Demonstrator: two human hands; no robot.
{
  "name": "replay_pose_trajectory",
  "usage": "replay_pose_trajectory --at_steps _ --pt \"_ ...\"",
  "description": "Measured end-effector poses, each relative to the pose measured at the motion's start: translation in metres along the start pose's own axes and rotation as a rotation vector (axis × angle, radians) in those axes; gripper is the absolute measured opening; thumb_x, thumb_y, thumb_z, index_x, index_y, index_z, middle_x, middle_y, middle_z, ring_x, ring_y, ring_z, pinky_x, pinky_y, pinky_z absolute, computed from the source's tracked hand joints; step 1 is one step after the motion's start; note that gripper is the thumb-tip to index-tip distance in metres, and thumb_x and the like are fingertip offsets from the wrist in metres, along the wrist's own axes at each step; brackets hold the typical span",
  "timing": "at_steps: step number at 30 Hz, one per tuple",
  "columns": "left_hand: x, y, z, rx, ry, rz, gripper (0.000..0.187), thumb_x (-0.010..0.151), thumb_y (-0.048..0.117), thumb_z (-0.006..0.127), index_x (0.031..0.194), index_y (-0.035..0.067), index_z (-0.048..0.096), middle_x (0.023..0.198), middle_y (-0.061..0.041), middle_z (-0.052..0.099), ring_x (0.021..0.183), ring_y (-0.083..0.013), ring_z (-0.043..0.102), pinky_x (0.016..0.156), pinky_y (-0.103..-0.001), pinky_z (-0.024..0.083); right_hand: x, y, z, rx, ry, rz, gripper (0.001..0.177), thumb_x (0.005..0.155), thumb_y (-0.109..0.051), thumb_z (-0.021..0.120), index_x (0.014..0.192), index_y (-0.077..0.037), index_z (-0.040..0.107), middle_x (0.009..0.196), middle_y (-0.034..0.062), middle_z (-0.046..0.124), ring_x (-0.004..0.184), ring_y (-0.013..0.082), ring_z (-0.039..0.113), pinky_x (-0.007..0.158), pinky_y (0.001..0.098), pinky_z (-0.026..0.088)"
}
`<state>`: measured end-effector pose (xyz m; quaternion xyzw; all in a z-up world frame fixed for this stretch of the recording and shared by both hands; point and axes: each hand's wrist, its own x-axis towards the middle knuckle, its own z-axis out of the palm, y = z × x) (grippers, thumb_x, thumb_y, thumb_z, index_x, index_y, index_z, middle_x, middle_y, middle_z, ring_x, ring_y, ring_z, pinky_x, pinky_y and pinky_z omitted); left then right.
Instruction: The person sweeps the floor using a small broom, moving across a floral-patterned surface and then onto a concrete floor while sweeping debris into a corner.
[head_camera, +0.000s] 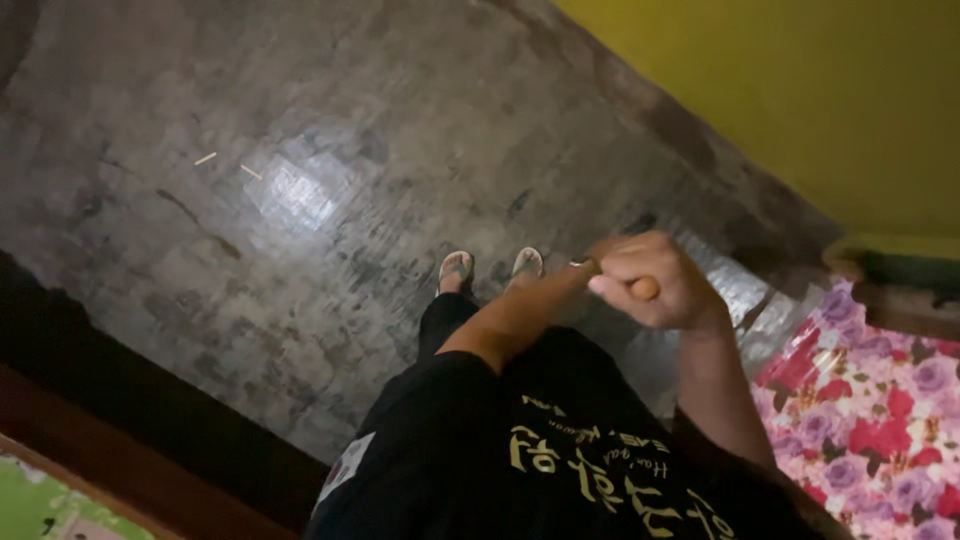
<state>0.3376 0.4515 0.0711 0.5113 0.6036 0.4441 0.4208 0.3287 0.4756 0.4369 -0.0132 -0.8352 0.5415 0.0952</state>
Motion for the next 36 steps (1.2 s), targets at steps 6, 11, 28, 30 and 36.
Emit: replay_pose_trajectory --at_steps 6,11,28,30,36 --pt "-0.019 -0.109 -0.110 0.266 -0.118 -0.161 0.033 0.051 0.027 0.064 0.077 0.008 0.068 0.072 -0.014 0.065 0.068 -0.0308 0.063 0.059 -0.042 0.048 -0.003 0.037 0.020 0.094 0.018 -0.140 0.027 0.072 0.000 0.061 0.058 -0.004 0.038 0.056 0.0057 0.042 0.051 0.0204 0.043 0.052 0.0345 0.034" --pt "-0.046 -0.158 -0.194 0.804 0.230 -0.339 0.017 0.060 0.024 0.067 0.070 0.010 0.062 0.071 -0.014 0.062 0.069 -0.0352 0.060 0.061 -0.046 0.046 0.002 0.082 0.056 0.196 0.021 -0.182 0.017 0.080 -0.001 0.059 0.068 0.001 0.047 0.063 0.0099 0.048 0.061 0.0218 0.050 0.073 0.0367 0.047" --pt "0.026 0.035 0.004 0.074 0.046 0.056 0.028 0.056 0.021 0.069 0.080 0.006 0.067 0.077 -0.015 0.064 0.072 -0.0318 0.060 0.061 -0.041 0.046 -0.012 -0.002 -0.059 -0.001 -0.064 0.052 0.026 0.077 -0.006 0.059 0.056 0.000 0.044 0.052 0.0066 0.044 0.043 0.0147 0.044 0.044 0.0317 0.033" --pt "0.026 -0.004 -0.011 0.087 0.039 0.269 0.022 0.066 0.024 0.066 0.080 0.007 0.065 0.081 -0.014 0.064 0.074 -0.0306 0.061 0.063 -0.039 0.046 -0.001 0.009 -0.047 0.066 -0.047 -0.017 0.015 0.082 -0.007 0.055 0.071 0.002 0.051 0.067 0.0082 0.054 0.057 0.0148 0.053 0.050 0.0306 0.041" --pt "-0.010 -0.102 -0.100 0.314 0.089 -0.029 0.023 0.064 0.029 0.063 0.078 0.013 0.070 0.072 -0.012 0.065 0.066 -0.0292 0.063 0.062 -0.039 0.050 -0.003 0.049 -0.008 0.085 -0.025 -0.154 0.036 0.083 -0.009 0.059 0.059 -0.003 0.033 0.054 0.0053 0.035 0.049 0.0195 0.037 0.051 0.0341 0.032"
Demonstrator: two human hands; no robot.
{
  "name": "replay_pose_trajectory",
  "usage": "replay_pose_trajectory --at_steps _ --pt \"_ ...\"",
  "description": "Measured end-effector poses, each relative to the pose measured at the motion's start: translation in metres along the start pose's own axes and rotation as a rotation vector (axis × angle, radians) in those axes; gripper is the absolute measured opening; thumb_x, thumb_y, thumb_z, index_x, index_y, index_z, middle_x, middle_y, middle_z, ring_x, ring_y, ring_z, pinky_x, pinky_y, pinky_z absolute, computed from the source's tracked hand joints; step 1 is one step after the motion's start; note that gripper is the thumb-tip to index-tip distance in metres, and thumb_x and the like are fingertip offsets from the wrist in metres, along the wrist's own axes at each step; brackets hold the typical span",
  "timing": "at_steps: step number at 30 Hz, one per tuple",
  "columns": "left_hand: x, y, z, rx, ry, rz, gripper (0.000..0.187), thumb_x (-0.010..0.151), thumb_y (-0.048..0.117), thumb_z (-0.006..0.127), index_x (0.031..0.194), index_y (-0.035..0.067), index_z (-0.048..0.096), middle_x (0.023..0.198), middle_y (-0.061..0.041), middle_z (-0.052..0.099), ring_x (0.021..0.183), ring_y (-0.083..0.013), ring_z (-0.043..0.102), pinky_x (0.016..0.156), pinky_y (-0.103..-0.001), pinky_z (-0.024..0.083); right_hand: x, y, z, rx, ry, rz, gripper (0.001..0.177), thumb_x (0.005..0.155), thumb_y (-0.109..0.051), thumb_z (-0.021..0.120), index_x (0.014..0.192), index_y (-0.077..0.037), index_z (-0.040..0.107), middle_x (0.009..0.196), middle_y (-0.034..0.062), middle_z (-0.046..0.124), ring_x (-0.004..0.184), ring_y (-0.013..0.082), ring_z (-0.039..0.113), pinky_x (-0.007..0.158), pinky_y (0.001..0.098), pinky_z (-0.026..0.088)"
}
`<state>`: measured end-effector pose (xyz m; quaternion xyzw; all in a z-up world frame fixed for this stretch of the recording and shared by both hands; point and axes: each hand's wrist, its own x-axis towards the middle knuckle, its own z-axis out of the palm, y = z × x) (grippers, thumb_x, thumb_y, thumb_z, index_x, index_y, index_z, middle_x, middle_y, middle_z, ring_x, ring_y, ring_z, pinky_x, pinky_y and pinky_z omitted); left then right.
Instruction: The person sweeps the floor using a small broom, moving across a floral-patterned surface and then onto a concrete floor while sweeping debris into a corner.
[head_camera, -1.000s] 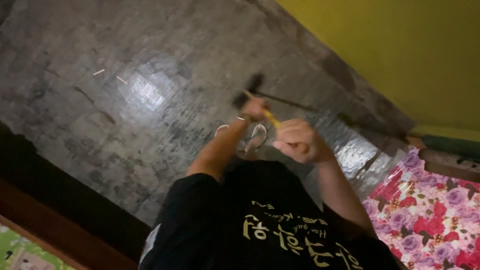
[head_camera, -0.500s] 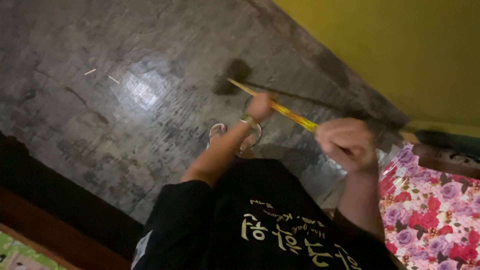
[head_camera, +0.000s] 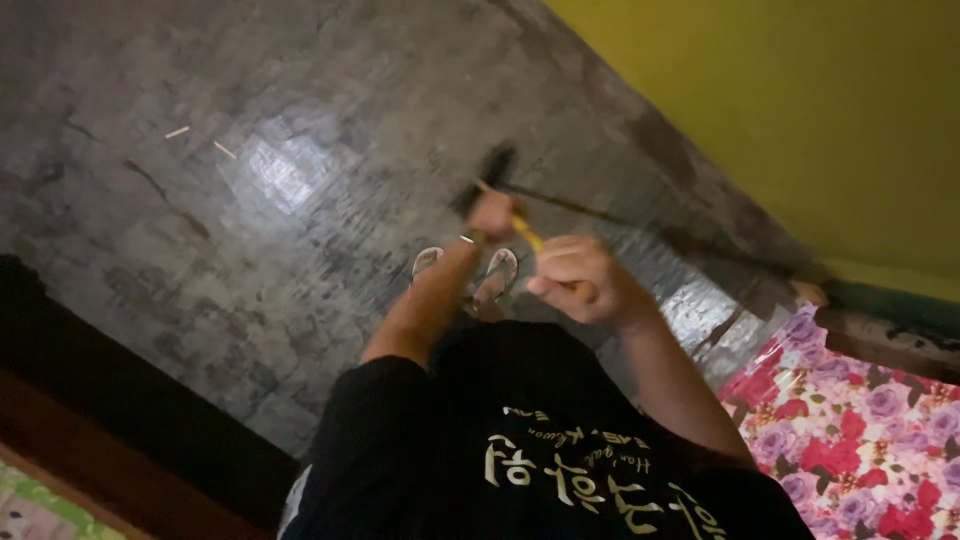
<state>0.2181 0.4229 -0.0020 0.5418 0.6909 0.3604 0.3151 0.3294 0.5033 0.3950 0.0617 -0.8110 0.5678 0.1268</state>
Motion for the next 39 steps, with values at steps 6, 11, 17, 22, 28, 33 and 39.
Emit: replay_pose_trajectory --at_steps 6,11,17,22,28,33,39 --pt "-0.009 -0.070 -0.057 0.602 0.314 -0.181 0.016 0.062 0.026 0.066 0.070 0.013 0.062 0.072 -0.009 0.062 0.070 -0.0297 0.060 0.069 -0.049 0.046 -0.017 0.051 0.034 0.049 0.029 -0.049 0.023 0.085 -0.008 0.060 0.068 0.000 0.047 0.066 0.0087 0.049 0.070 0.0224 0.055 0.080 0.0374 0.048" --pt "0.020 -0.038 -0.028 0.421 0.415 -0.154 0.014 0.064 0.021 0.068 0.072 0.011 0.063 0.075 -0.013 0.061 0.074 -0.0341 0.057 0.066 -0.045 0.045 -0.043 0.031 -0.017 0.044 0.126 0.005 0.022 0.087 -0.007 0.057 0.067 0.000 0.051 0.068 0.0090 0.055 0.068 0.0207 0.058 0.080 0.0390 0.051" --pt "0.042 0.120 0.040 0.040 0.183 -0.052 0.020 0.066 0.020 0.065 0.082 0.007 0.067 0.078 -0.017 0.064 0.074 -0.0362 0.060 0.066 -0.045 0.045 -0.046 -0.051 -0.074 0.004 0.107 0.113 0.028 0.080 -0.006 0.055 0.056 -0.003 0.041 0.052 0.0038 0.041 0.047 0.0127 0.041 0.047 0.0279 0.035" --pt "0.038 0.168 0.051 -0.179 0.030 0.076 0.025 0.056 0.024 0.068 0.076 0.009 0.068 0.073 -0.015 0.064 0.070 -0.0348 0.059 0.062 -0.043 0.045 -0.020 -0.037 -0.065 -0.103 -0.064 0.147 0.032 0.081 -0.007 0.058 0.053 -0.004 0.043 0.048 0.0000 0.041 0.039 0.0094 0.039 0.040 0.0276 0.031" --pt "0.022 0.059 0.042 -0.036 0.073 0.015 0.015 0.061 0.024 0.066 0.071 0.012 0.066 0.071 -0.011 0.064 0.069 -0.0321 0.060 0.063 -0.043 0.046 -0.020 0.000 -0.028 -0.038 0.065 -0.002 0.035 0.082 -0.006 0.060 0.056 -0.002 0.036 0.051 0.0069 0.035 0.045 0.0192 0.036 0.047 0.0332 0.030" --pt "0.024 -0.016 -0.005 0.447 0.317 0.099 0.007 0.063 0.022 0.065 0.065 0.016 0.064 0.067 -0.006 0.063 0.067 -0.0286 0.060 0.069 -0.045 0.046 -0.025 0.028 -0.015 0.024 0.036 0.023 0.028 0.083 -0.006 0.059 0.062 0.000 0.042 0.060 0.0095 0.045 0.056 0.0226 0.045 0.056 0.0331 0.038" --pt "0.063 -0.023 -0.029 0.342 0.377 -0.145 0.009 0.063 0.019 0.067 0.067 0.013 0.062 0.072 -0.010 0.061 0.070 -0.0329 0.057 0.062 -0.043 0.045 -0.046 0.061 -0.046 0.055 0.083 0.015 0.021 0.087 -0.005 0.056 0.068 0.002 0.049 0.065 0.0085 0.050 0.064 0.0175 0.051 0.081 0.0346 0.048"
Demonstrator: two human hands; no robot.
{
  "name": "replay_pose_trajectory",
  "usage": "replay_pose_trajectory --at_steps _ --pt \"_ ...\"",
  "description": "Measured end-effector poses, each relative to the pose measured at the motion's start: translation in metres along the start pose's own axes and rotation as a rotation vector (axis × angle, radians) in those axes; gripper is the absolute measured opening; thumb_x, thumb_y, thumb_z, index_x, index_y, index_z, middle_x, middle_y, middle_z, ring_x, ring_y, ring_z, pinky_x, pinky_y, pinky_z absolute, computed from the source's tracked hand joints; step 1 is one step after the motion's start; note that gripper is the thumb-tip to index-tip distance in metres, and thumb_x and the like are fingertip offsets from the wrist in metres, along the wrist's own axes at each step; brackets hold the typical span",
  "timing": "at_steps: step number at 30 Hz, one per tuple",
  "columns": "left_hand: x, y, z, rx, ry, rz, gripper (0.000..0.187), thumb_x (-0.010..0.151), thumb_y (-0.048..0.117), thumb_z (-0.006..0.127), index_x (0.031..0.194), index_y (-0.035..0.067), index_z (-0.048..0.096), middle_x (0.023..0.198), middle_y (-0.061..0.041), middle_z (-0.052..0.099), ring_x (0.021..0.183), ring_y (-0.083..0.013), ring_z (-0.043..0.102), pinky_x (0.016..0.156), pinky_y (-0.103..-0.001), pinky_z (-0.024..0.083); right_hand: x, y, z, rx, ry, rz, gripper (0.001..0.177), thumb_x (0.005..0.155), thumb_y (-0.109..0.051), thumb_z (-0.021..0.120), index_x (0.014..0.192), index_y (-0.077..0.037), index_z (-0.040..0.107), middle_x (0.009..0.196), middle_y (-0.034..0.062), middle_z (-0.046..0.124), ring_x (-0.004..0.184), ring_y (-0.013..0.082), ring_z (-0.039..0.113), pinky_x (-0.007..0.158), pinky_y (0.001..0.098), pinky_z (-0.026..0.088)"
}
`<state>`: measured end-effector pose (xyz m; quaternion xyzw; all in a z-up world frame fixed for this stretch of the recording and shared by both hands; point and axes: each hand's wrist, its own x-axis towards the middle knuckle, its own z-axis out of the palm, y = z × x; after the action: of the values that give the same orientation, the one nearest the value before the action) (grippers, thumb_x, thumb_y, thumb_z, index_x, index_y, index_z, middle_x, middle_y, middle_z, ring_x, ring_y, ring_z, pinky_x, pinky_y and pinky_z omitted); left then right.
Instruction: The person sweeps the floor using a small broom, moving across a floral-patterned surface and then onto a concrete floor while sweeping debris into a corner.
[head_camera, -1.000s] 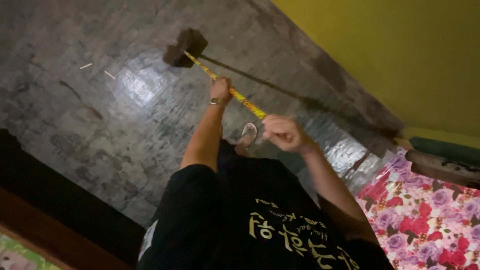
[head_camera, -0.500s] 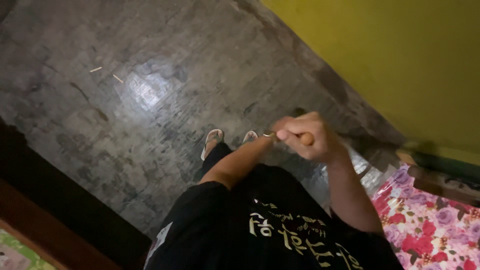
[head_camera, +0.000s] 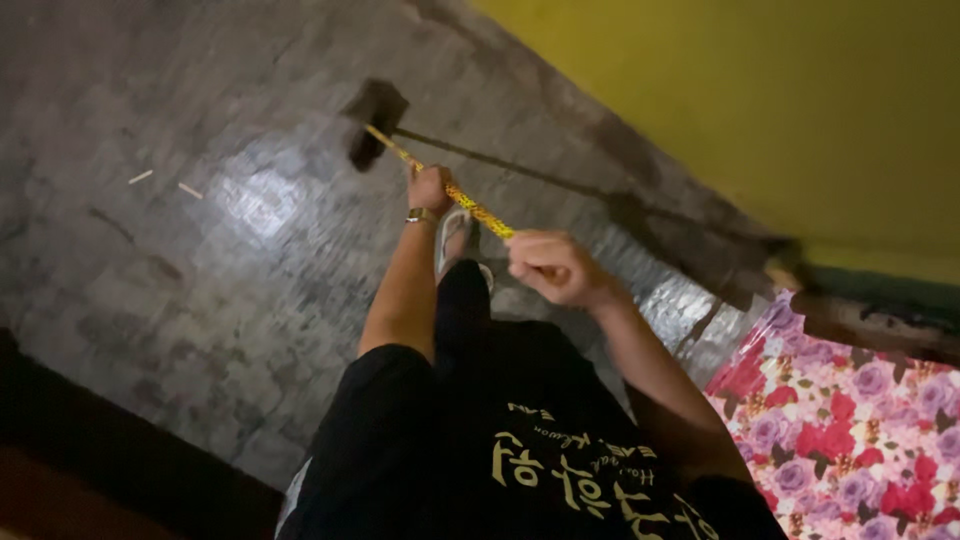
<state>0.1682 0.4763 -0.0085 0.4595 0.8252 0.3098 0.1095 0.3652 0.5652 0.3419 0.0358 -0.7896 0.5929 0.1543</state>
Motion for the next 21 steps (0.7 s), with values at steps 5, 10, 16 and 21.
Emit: replay_pose_trajectory --at_steps 5,10,16,21 --pt "0.036 0.081 -0.002 -0.242 0.125 0.113 0.016 0.056 0.006 0.067 0.070 0.008 0.060 0.074 -0.013 0.059 0.075 -0.0360 0.056 0.067 -0.043 0.045 -0.015 -0.022 -0.072 0.014 0.090 0.015 0.022 0.089 -0.010 0.054 0.069 -0.001 0.055 0.065 0.0053 0.056 0.063 0.0139 0.056 0.084 0.0393 0.051" --pt "0.062 0.192 0.018 -0.349 -0.353 0.087 0.016 0.071 0.023 0.067 0.084 0.015 0.069 0.077 -0.013 0.064 0.074 -0.0328 0.061 0.068 -0.042 0.048 0.024 -0.095 -0.122 -0.061 0.247 0.103 0.032 0.088 -0.013 0.055 0.060 0.000 0.044 0.059 0.0070 0.049 0.054 0.0170 0.050 0.060 0.0312 0.045" --pt "0.087 0.217 0.039 -0.530 -0.279 0.115 0.014 0.067 0.022 0.065 0.079 0.015 0.068 0.077 -0.012 0.065 0.074 -0.0325 0.060 0.066 -0.042 0.048 0.112 -0.045 -0.132 -0.232 -0.108 0.169 0.033 0.078 -0.013 0.062 0.055 -0.003 0.040 0.050 0.0045 0.036 0.042 0.0153 0.035 0.042 0.0322 0.028" --pt "0.123 0.119 0.027 -0.458 -0.297 0.046 0.014 0.065 0.023 0.064 0.075 0.016 0.068 0.075 -0.010 0.065 0.072 -0.0318 0.061 0.063 -0.041 0.048 0.152 0.007 -0.113 -0.080 -0.223 0.058 0.037 0.083 -0.012 0.062 0.059 -0.002 0.035 0.053 0.0057 0.033 0.046 0.0198 0.035 0.047 0.0331 0.030"
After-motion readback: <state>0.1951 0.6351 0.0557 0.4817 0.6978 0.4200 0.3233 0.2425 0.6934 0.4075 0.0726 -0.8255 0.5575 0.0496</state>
